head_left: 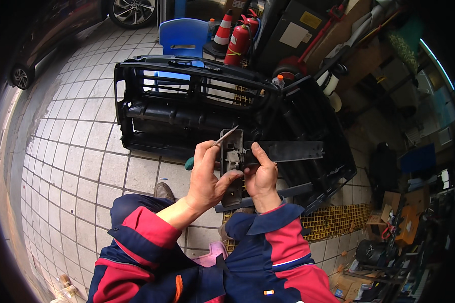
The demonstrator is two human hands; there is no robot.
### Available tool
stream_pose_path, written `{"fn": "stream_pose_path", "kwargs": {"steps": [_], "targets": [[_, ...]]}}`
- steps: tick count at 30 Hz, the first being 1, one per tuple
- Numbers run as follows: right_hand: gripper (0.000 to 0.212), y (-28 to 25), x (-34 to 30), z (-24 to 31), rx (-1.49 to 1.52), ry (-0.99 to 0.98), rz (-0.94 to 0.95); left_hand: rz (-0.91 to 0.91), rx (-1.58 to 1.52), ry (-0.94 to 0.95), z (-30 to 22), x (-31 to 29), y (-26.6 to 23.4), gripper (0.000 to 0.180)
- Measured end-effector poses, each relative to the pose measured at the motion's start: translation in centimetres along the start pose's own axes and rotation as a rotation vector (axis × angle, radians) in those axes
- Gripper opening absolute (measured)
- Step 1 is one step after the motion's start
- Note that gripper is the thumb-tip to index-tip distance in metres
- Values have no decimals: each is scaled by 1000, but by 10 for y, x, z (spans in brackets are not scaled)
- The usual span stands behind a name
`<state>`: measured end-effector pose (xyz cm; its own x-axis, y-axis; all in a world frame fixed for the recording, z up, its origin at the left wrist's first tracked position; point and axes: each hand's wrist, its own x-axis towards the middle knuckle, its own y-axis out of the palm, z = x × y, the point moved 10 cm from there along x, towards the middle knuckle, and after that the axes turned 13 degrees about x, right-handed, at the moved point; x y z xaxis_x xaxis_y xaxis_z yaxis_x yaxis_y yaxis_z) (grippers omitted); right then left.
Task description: The person disassembles a car door lock mechanism using a screwdriver. They remove the cover, extract the internal latch assembly, and separate components while seated on the floor in a workshop.
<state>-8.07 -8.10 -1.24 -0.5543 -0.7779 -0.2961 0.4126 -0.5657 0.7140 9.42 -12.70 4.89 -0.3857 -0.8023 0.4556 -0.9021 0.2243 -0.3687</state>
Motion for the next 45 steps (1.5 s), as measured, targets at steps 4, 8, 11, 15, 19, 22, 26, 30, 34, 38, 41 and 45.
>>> {"fn": "stream_pose_path", "kwargs": {"steps": [4,8,11,15,19,22,26,30,34,38,41,45], "targets": [[12,-2,0,-5,31,82,-4,-13,87,65,-8,1,-5,71],[13,5,1,-10,116,114,58,15,-26,-8,-1,6,-2,66],[16,6,1,-7,86,71,76,42,-105,-105,8,7,4,61],[16,10,1,-5,68,45,128,65,-125,-205,17,5,7,55],[16,11,3,-8,49,47,157,90,-198,-305,28,2,9,52],[16,11,4,-9,44,36,180,87,-162,-286,29,4,8,51],[20,13,4,-14,55,101,221,39,-152,-234,23,5,3,57],[23,14,5,-20,115,197,269,-42,-56,-69,3,9,-9,67],[26,12,7,-24,154,236,304,-78,46,58,-15,10,-19,69],[24,22,0,-20,241,257,438,-95,114,174,-31,7,-26,65],[19,35,-6,-13,277,247,573,-94,93,195,-35,6,-29,64],[19,39,-8,-12,229,222,618,-79,55,125,-28,6,-28,67]]}}
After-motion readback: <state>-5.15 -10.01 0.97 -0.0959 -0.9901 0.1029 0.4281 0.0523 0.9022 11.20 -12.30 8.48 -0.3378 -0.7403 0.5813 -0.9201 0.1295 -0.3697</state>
